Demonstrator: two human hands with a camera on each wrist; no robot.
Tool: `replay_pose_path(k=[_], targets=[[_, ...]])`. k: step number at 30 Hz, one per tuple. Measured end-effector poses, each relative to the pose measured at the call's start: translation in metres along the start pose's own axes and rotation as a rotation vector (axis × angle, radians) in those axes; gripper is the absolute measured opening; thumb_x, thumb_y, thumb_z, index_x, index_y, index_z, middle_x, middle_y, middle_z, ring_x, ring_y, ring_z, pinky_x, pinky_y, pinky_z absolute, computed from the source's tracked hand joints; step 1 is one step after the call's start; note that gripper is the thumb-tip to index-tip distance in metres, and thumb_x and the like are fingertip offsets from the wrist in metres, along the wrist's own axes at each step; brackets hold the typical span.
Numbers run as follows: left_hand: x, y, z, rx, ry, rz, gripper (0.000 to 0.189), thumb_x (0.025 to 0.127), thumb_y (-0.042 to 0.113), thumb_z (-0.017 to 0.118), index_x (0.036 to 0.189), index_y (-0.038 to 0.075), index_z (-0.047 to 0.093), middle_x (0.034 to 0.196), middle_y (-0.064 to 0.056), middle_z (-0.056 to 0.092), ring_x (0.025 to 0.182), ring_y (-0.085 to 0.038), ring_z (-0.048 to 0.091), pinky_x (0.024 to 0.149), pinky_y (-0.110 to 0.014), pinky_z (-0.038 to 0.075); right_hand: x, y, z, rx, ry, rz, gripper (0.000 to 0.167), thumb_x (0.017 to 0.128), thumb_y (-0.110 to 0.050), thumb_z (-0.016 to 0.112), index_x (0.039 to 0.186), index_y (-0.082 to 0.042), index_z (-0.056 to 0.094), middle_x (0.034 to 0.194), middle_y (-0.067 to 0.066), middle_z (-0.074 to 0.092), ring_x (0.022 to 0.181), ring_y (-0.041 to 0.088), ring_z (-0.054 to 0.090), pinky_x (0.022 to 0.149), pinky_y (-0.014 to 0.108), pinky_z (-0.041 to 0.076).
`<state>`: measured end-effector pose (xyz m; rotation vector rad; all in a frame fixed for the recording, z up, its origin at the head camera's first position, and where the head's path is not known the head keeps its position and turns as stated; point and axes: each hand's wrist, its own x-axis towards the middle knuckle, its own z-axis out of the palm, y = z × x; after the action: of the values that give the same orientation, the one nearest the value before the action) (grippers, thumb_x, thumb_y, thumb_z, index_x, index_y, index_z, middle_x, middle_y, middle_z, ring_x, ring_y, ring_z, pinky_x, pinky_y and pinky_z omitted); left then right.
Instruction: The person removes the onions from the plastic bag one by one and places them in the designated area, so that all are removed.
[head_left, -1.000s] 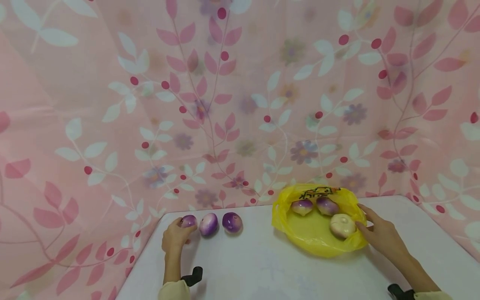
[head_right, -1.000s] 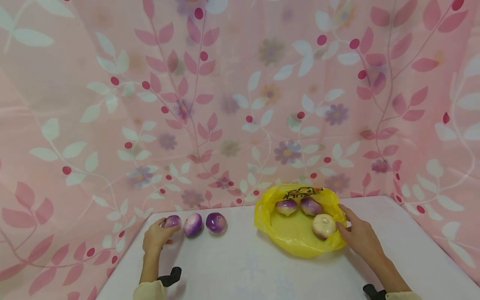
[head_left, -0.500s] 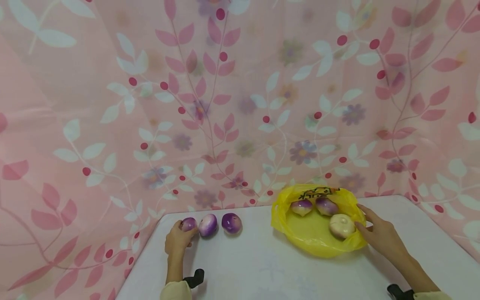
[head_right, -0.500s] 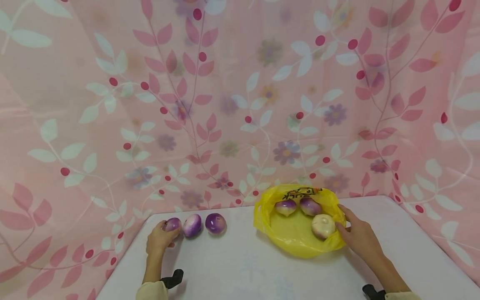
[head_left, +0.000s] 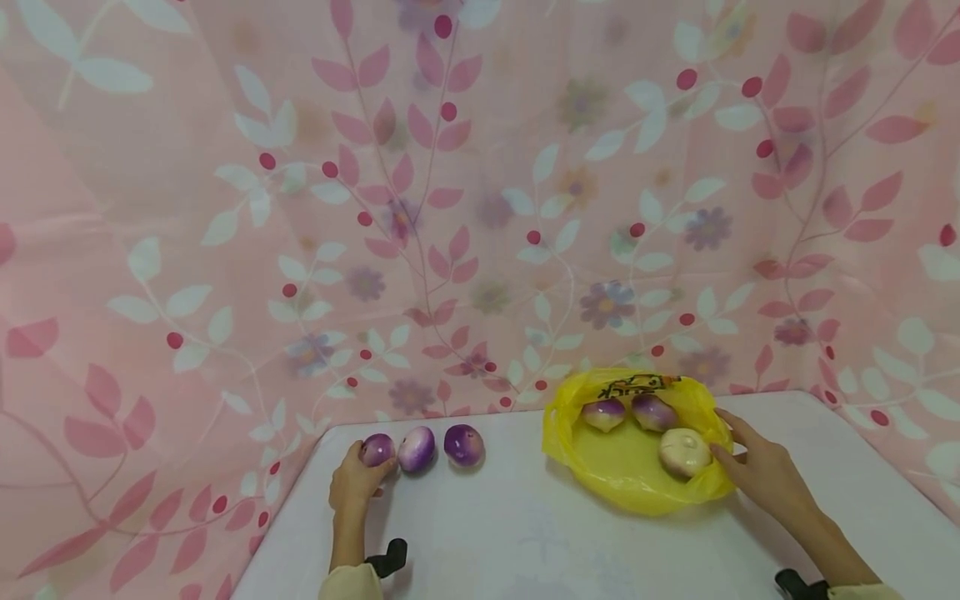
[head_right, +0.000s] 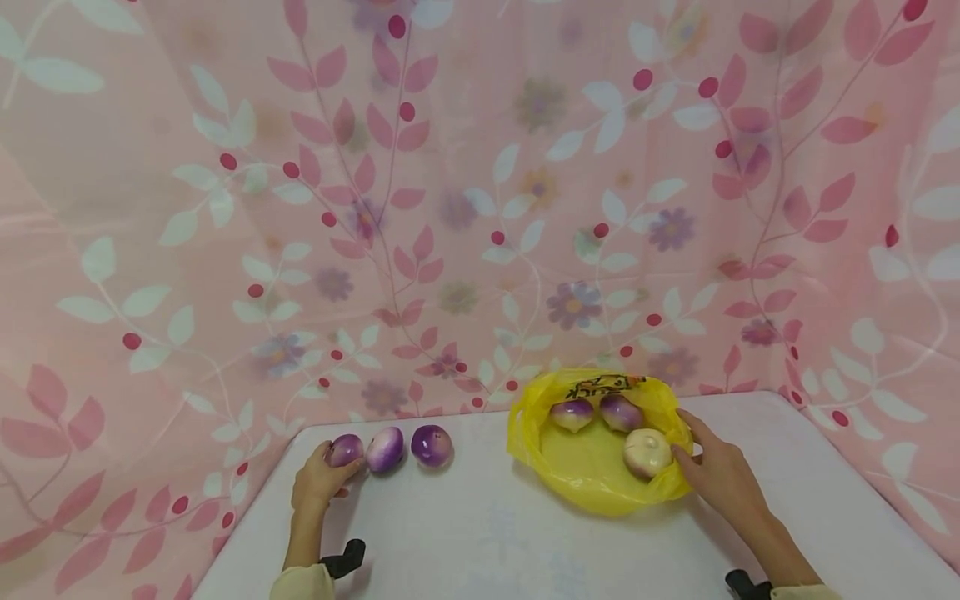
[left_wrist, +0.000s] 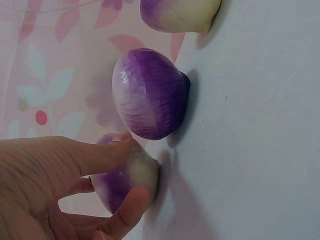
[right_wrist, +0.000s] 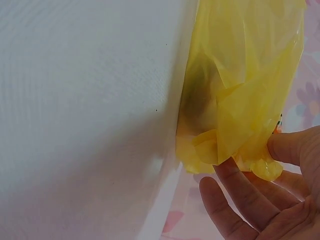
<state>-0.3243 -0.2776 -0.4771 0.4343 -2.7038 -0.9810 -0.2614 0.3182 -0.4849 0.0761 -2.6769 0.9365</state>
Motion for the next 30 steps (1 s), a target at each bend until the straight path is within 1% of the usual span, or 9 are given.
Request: replay_pose_path(k=[2, 8, 11, 13, 15, 17, 20, 28, 30], targets=[[0.0, 0.001, -0.001, -0.002, -0.003, 0.007, 0.082, 0.084, 0.04, 0.076, 0.146, 0.004, 0.037, 0.112, -0.03, 0.064, 0.054, -0.023, 0.068, 0.068, -0.052, 0.049, 0.0, 0.0, 0.0, 0.001, 0.005, -0.003, 0.061, 0.096, -0.022, 0.063, 0.146, 0.001, 0.037, 0.119, 0.041, 0.054, 0.08, 0.039, 0.069, 0.059, 0.043, 0.057], [-0.002, 0.004, -0.009, 0.009, 0.0, 0.014, 0.085, 0.083, 0.039, 0.076, 0.147, 0.003, 0.034, 0.067, -0.01, 0.069, 0.054, -0.024, 0.067, 0.069, -0.055, 0.048, 0.0, 0.001, 0.0, 0.005, -0.006, 0.002, 0.061, 0.096, -0.024, 0.062, 0.146, 0.001, 0.036, 0.12, 0.042, 0.053, 0.08, 0.039, 0.069, 0.059, 0.043, 0.057], [-0.002, 0.01, -0.013, 0.022, 0.022, 0.031, 0.08, 0.084, 0.036, 0.075, 0.147, 0.004, 0.036, 0.06, -0.006, 0.067, 0.062, -0.029, 0.068, 0.069, -0.056, 0.049, 0.0, 0.0, 0.0, 0.003, -0.007, 0.005, 0.061, 0.096, -0.023, 0.062, 0.146, 0.001, 0.036, 0.12, 0.042, 0.053, 0.08, 0.039, 0.069, 0.059, 0.043, 0.057], [-0.003, 0.015, -0.015, 0.032, 0.053, 0.038, 0.077, 0.084, 0.036, 0.074, 0.146, 0.006, 0.039, 0.068, -0.01, 0.069, 0.077, -0.037, 0.068, 0.07, -0.057, 0.048, 0.0, 0.0, 0.0, 0.005, -0.008, 0.005, 0.061, 0.096, -0.023, 0.062, 0.146, 0.001, 0.036, 0.121, 0.042, 0.053, 0.08, 0.039, 0.069, 0.059, 0.043, 0.057], [-0.005, 0.021, -0.017, 0.044, 0.084, 0.051, 0.076, 0.084, 0.037, 0.073, 0.146, 0.008, 0.041, 0.089, -0.019, 0.072, 0.092, -0.048, 0.064, 0.072, -0.06, 0.048, 0.0, -0.001, 0.0, 0.006, -0.006, 0.004, 0.061, 0.096, -0.023, 0.062, 0.146, 0.001, 0.036, 0.121, 0.042, 0.053, 0.08, 0.039, 0.069, 0.059, 0.044, 0.057], [-0.008, 0.027, -0.019, 0.048, 0.111, 0.058, 0.074, 0.084, 0.039, 0.073, 0.145, 0.009, 0.044, 0.113, -0.026, 0.066, 0.106, -0.054, 0.056, 0.075, -0.062, 0.047, 0.0, -0.002, -0.001, 0.005, -0.011, 0.007, 0.061, 0.097, -0.023, 0.062, 0.146, 0.001, 0.036, 0.121, 0.042, 0.053, 0.081, 0.04, 0.069, 0.059, 0.044, 0.057], [-0.011, 0.035, -0.021, 0.045, 0.139, 0.069, 0.074, 0.083, 0.042, 0.075, 0.143, 0.01, 0.047, 0.132, -0.03, 0.054, 0.111, -0.056, 0.053, 0.078, -0.064, 0.046, 0.0, -0.002, -0.001, 0.005, -0.021, 0.019, 0.062, 0.097, -0.025, 0.061, 0.147, 0.001, 0.035, 0.122, 0.042, 0.052, 0.081, 0.04, 0.069, 0.06, 0.044, 0.057], [-0.018, 0.057, -0.025, 0.032, 0.164, 0.111, 0.073, 0.084, 0.043, 0.076, 0.144, 0.011, 0.048, 0.136, -0.028, 0.053, 0.109, -0.055, 0.055, 0.073, -0.061, 0.049, 0.0, -0.001, 0.0, 0.013, -0.021, 0.023, 0.063, 0.097, -0.025, 0.062, 0.148, 0.0, 0.034, 0.123, 0.042, 0.051, 0.082, 0.04, 0.068, 0.061, 0.043, 0.058], [-0.021, 0.066, -0.024, 0.017, 0.17, 0.136, 0.072, 0.084, 0.042, 0.076, 0.143, 0.011, 0.049, 0.135, -0.027, 0.054, 0.1, -0.052, 0.059, 0.068, -0.057, 0.051, 0.0, 0.0, 0.0, 0.016, -0.023, 0.024, 0.063, 0.097, -0.026, 0.061, 0.148, 0.0, 0.034, 0.123, 0.042, 0.051, 0.083, 0.04, 0.068, 0.061, 0.044, 0.058]])
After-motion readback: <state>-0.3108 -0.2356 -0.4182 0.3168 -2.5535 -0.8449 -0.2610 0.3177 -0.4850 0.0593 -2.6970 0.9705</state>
